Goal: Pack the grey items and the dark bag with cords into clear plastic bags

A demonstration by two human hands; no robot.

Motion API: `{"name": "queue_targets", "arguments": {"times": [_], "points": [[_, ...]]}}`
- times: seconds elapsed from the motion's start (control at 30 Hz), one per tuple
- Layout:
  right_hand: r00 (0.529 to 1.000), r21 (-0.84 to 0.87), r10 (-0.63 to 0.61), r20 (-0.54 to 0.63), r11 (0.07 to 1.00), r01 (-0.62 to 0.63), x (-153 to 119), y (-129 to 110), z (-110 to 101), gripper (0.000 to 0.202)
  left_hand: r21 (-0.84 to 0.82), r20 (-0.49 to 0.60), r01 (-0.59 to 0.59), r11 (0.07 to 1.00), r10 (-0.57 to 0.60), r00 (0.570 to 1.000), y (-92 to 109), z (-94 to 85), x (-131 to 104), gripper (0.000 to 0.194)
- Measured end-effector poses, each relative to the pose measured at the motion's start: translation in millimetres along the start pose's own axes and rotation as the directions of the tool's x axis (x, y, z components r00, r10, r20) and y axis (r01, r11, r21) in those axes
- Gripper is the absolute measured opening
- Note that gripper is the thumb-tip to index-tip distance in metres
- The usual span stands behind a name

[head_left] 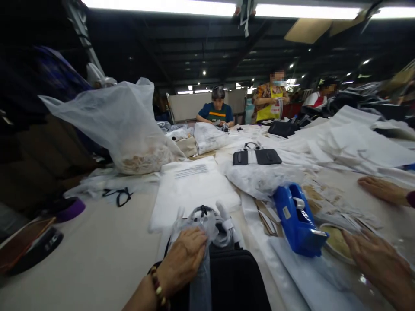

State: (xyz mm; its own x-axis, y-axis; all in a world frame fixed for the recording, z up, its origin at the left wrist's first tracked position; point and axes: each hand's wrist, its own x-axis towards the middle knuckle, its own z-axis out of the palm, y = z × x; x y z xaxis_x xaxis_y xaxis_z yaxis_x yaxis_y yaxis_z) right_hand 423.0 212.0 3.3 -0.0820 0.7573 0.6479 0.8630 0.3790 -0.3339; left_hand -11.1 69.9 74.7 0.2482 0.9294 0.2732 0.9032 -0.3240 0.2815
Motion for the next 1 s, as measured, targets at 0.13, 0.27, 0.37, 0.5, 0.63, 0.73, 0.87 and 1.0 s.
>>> {"name": "queue_targets", "arguments": {"times": [0.13,0.27,0.37,0.5,0.63,0.73,0.87,1.0], "points": [[0.995,-0.034,-0.003,-0.095,0.999,0.000,15.9,-63.8,-21.2,0.040,-0.249,0.025,0.179,0.952,-0.179,0.984,-4.3,-25.1,-6.0,0.030],[0.978,0.133,-0.120,0.169,0.986,0.098,33.7,-141.3,7.4,0.034,-0.306,-0.207,0.400,0.864,-0.470,0.858,-49.8,-42.9,-15.4,0.039],[0.867,0.118,-0.264,0.422,0.965,0.236,51.0,-179.9,60.8,0.035,-0.210,-0.268,0.488,0.847,-0.530,0.804,-98.1,-36.1,-21.4,0.040],[0.685,0.278,-0.485,0.543,0.874,0.398,72.7,-204.4,129.0,0.025,-0.090,-0.191,0.422,0.902,-0.431,0.882,-148.0,-10.4,-28.2,0.033],[0.552,0.395,-0.582,0.598,0.813,0.429,80.4,-210.8,165.9,0.025,0.181,-0.138,0.208,0.961,-0.184,0.973,-175.4,17.1,-35.4,0.031],[0.518,0.428,-0.576,0.632,0.817,0.386,80.0,-211.8,178.1,0.018,0.338,-0.154,0.129,0.932,-0.080,0.985,-189.2,29.1,-38.0,0.031],[0.537,0.413,-0.492,0.685,0.870,0.270,86.7,-216.9,188.8,0.020,0.206,-0.093,0.234,0.950,-0.219,0.971,-201.8,27.6,-28.3,0.033],[0.548,0.394,-0.373,0.749,0.915,0.086,105.9,-223.2,198.6,0.016,0.127,-0.052,0.388,0.913,-0.385,0.922,-207.1,17.7,-5.8,0.031]]}}
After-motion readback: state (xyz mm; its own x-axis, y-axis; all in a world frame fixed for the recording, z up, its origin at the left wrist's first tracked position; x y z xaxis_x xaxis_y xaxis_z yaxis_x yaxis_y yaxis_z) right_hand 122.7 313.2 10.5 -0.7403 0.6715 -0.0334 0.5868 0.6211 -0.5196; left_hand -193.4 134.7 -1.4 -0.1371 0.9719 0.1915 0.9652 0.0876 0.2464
